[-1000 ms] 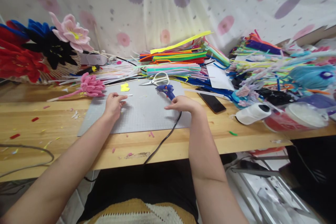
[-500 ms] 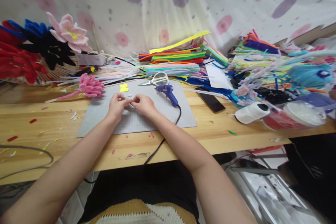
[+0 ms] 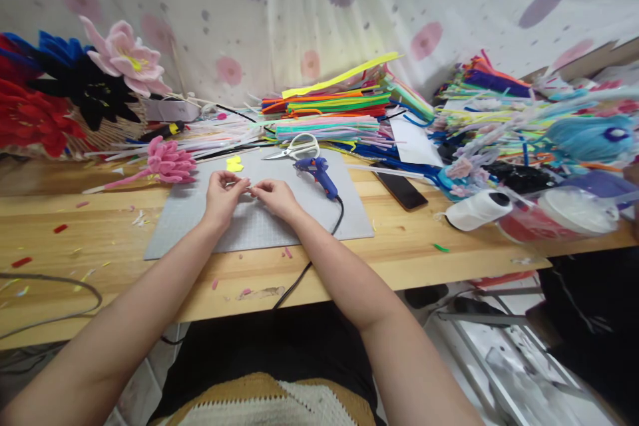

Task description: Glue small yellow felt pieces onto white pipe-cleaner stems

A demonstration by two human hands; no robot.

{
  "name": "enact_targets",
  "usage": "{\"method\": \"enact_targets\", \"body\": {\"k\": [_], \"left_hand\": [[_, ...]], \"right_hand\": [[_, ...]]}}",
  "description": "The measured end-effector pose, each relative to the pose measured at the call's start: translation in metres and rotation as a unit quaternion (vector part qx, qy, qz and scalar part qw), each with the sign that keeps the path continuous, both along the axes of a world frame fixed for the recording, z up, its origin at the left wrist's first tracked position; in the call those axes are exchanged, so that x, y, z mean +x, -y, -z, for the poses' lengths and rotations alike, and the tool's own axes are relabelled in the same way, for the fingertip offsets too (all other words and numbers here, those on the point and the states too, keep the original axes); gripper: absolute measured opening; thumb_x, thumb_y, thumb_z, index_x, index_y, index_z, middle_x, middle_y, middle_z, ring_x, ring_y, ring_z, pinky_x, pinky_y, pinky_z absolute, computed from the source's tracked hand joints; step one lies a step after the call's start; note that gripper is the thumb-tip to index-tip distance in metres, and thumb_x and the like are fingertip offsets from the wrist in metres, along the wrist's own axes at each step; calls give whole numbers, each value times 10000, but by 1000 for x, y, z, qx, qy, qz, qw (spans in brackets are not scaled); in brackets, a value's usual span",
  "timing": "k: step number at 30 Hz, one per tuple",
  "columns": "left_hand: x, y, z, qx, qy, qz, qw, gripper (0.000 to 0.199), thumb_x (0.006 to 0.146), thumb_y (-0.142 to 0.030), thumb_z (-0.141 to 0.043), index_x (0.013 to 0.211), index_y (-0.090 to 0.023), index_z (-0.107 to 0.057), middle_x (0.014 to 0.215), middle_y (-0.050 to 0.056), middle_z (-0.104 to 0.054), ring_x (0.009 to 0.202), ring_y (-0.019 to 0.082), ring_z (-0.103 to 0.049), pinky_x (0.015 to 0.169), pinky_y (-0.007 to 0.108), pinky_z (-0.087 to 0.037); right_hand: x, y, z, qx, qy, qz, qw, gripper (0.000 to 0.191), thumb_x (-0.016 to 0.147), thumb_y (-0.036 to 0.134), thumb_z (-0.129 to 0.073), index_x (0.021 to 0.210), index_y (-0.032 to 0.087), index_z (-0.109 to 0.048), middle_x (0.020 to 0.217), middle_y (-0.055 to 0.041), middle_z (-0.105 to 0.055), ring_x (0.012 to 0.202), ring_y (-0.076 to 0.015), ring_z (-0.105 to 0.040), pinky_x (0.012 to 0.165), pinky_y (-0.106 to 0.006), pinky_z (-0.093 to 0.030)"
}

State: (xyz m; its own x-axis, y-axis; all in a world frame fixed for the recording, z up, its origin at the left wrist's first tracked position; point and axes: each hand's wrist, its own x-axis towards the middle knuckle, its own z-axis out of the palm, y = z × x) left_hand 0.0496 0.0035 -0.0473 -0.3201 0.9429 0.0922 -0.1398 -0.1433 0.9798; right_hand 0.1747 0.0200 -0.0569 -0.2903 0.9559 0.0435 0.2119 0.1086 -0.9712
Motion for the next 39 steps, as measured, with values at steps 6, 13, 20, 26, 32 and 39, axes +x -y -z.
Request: {"method": "enact_targets", "body": {"k": [6,13,20,26,32,39], "left_hand": [[1,1,-2,-3,-42,4,999,412,502,-108,-695,790,-205,-418,703,-70,-477,565,41,-503,585,177,-435],[0,-2,-2,5,-17,-32,999,405,525,-105,-693,804,-209,-417,729,-64,-430,589,39,-472,594,174,-430],[-8,-8,-5,-9,71,-79,994,394,549,-131,-693,795,-208,-396,782,-48,-413,659,49,-501,707,243,-489],[-7,-5,-8,-14,38,-53,998,429,514,-118,-704,811,-213,-410,730,-64,-405,599,47,-467,648,222,-471],[2,0,-4,-23,0,15,1000,429,490,-103,-711,783,-208,-415,654,-82,-411,550,39,-425,565,161,-394],[-19,-15,-3,30,58,-121,990,333,557,-146,-698,746,-198,-429,707,-54,-462,645,56,-507,693,210,-456]], "right_hand": [[-4,2,3,23,44,10,999,148,734,253,-562,750,149,-666,743,-13,-672,697,-110,-589,684,-222,-422],[-4,2,2,23,53,21,998,157,729,277,-579,753,147,-665,722,-17,-664,665,-101,-577,640,-215,-419],[-3,0,3,11,45,21,999,135,720,265,-592,751,153,-661,707,-13,-659,662,-97,-581,663,-222,-432],[-3,4,-6,14,3,44,999,162,713,296,-593,774,151,-632,738,0,-643,667,-88,-561,655,-214,-427],[-3,4,-5,21,35,47,998,152,684,289,-608,702,139,-616,671,7,-612,618,-85,-523,624,-219,-388],[1,-1,-2,-15,6,60,998,135,655,283,-617,684,152,-612,674,4,-613,618,-90,-519,612,-221,-391]]}}
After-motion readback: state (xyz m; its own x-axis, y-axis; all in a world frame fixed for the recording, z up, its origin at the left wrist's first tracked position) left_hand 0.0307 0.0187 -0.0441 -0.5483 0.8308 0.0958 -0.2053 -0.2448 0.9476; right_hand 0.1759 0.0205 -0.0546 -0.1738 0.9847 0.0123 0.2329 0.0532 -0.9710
